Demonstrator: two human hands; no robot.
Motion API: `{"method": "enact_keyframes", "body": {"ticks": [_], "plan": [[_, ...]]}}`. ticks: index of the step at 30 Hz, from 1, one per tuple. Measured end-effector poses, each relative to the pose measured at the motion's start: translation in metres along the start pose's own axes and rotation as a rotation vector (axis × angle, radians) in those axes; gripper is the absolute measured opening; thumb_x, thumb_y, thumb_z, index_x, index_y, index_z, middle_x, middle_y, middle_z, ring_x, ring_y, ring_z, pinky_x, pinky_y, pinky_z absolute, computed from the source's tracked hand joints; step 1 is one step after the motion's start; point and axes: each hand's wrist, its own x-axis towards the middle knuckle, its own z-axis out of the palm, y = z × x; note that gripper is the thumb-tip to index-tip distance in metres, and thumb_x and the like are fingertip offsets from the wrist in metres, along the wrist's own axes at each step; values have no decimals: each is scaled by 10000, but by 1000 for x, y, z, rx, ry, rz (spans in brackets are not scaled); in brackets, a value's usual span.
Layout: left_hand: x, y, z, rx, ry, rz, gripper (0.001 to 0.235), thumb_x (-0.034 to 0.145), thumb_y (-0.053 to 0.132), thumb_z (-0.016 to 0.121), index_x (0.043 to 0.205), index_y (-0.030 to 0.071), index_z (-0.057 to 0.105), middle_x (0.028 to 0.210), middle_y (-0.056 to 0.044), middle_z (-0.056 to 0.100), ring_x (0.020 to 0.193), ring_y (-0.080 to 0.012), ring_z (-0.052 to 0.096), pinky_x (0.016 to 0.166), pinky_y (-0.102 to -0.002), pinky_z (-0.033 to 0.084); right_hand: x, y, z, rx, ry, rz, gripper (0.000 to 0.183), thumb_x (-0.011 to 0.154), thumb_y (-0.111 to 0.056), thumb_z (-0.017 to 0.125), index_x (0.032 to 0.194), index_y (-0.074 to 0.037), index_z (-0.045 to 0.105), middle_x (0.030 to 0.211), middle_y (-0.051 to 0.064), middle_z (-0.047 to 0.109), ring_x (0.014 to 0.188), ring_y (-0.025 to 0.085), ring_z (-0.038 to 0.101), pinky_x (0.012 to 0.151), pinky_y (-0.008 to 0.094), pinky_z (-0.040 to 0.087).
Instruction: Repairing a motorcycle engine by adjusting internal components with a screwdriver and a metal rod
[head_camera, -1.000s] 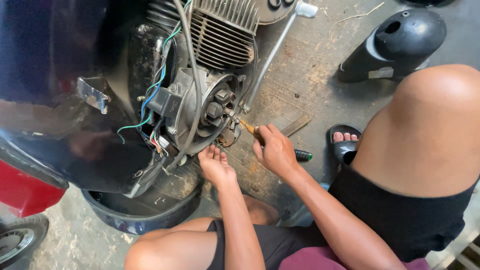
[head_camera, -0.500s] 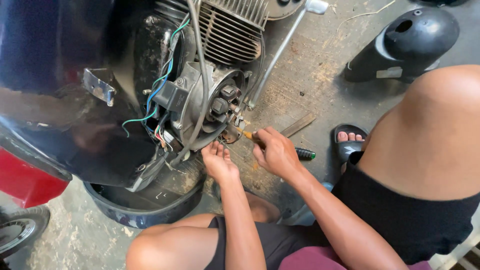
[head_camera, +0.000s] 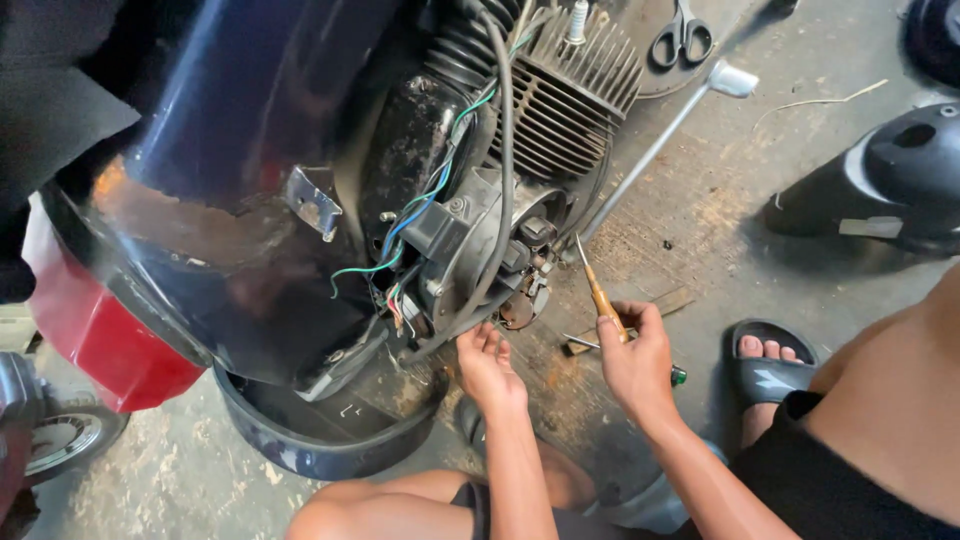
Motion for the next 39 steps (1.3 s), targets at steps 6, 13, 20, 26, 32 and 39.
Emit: {"method": "enact_keyframes", "body": {"ticks": [6, 13, 20, 26, 32, 39], "plan": [[-2, 4, 1, -13, 13, -23, 272, 832, 271, 722, 1033, 93, 678, 944, -41, 644, 872, -154, 564, 732, -259, 443, 2, 5, 3, -7, 12, 62, 314, 865, -209, 738, 1155, -96, 698, 1043, 189, 738, 1058, 355, 701, 873, 442, 550], [-4, 2, 1, 9, -10, -8, 281, 846, 284, 712, 1058, 107, 661, 960, -30, 627, 884, -148, 559, 736, -252, 443, -1, 1, 5, 13, -5, 91, 319, 861, -217, 729, 1162, -117, 687, 1051, 164, 747, 1048, 335, 714, 870, 430, 560], [7, -4, -3, -4, -8, 8, 269, 847, 296, 715, 1040, 129, 630, 937, -12, 633, 863, -140, 562, 740, -264, 439, -5, -7, 4, -124, -121, 89, 338, 836, -300, 726, 1157, -194, 706, 1073, 120, 769, 1010, 355, 727, 858, 472, 566], [9, -4, -2, -5, -16, 23, 258, 854, 294, 714, 1030, 120, 640, 924, -19, 641, 840, -141, 571, 727, -256, 450, 25, -24, -10, -360, -86, -112, 285, 836, -348, 706, 1103, -252, 730, 1000, 84, 752, 993, 329, 728, 880, 475, 573], [3, -2, -7, 7, -14, 23, 258, 866, 277, 703, 1054, 108, 652, 933, -23, 652, 834, -139, 578, 709, -250, 468, 27, -34, -21, -294, 148, -473, 217, 808, -224, 741, 1024, -200, 738, 852, 113, 688, 814, 349, 709, 698, 475, 573], [-1, -4, -7, 16, -33, 45, 251, 870, 252, 724, 1060, 100, 665, 952, -32, 660, 845, -153, 592, 692, -269, 474, 5, -64, -38, 2, 169, -424, 261, 824, -118, 726, 1080, -112, 773, 934, 151, 755, 880, 354, 738, 703, 414, 598]]}}
